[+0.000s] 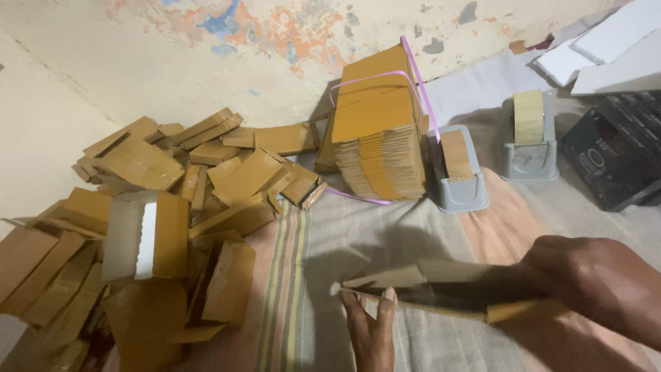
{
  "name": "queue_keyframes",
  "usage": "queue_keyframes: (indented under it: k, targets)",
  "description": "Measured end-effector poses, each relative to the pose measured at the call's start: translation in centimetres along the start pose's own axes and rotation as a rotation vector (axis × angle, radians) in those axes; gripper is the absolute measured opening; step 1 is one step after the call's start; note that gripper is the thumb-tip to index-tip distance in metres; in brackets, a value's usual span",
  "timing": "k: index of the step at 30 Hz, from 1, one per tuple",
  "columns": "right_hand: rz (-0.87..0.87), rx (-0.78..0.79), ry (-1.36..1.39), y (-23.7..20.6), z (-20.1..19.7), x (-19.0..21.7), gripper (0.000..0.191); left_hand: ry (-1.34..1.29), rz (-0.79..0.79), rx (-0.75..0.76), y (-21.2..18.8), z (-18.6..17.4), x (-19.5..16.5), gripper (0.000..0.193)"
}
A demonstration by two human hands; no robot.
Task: The person repeatedly folds flat cardboard sheets into small rectangular boxes by hand. They fold the side flaps, tuck the top and bottom flaps, and press the seams to secure the shape. The finished boxes are placed into a growing pile on the left.
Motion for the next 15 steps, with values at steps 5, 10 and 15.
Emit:
queue_keyframes:
  k: [5,10,15]
  targets:
    - [0.353,-0.044,0.151,0.8,-1.8,1.1,0.024,0.089,0.157,0.171,-2.0,1.2,-2.8,0.101]
    - [0.247,-0.06,-0.118,3.8,-4.3,3.2,0.011,0.088,0.18,0.171,-2.7,2.6,-4.5,0.091]
    - [0.152,-0.01,-0.207,7.5,-3.8,4.0,0.016,0.373,0.107,-0.044,-1.3,2.1,-4.6,0.089]
Point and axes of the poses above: each hand's wrist, its own y-axis towards the middle knuckle, its own z-axis out of the palm, x = y × z, the point moved 3 cm from there along y, towards the middle knuckle, and after that the axes turned 1 degree about y, right-handed, at the moved point
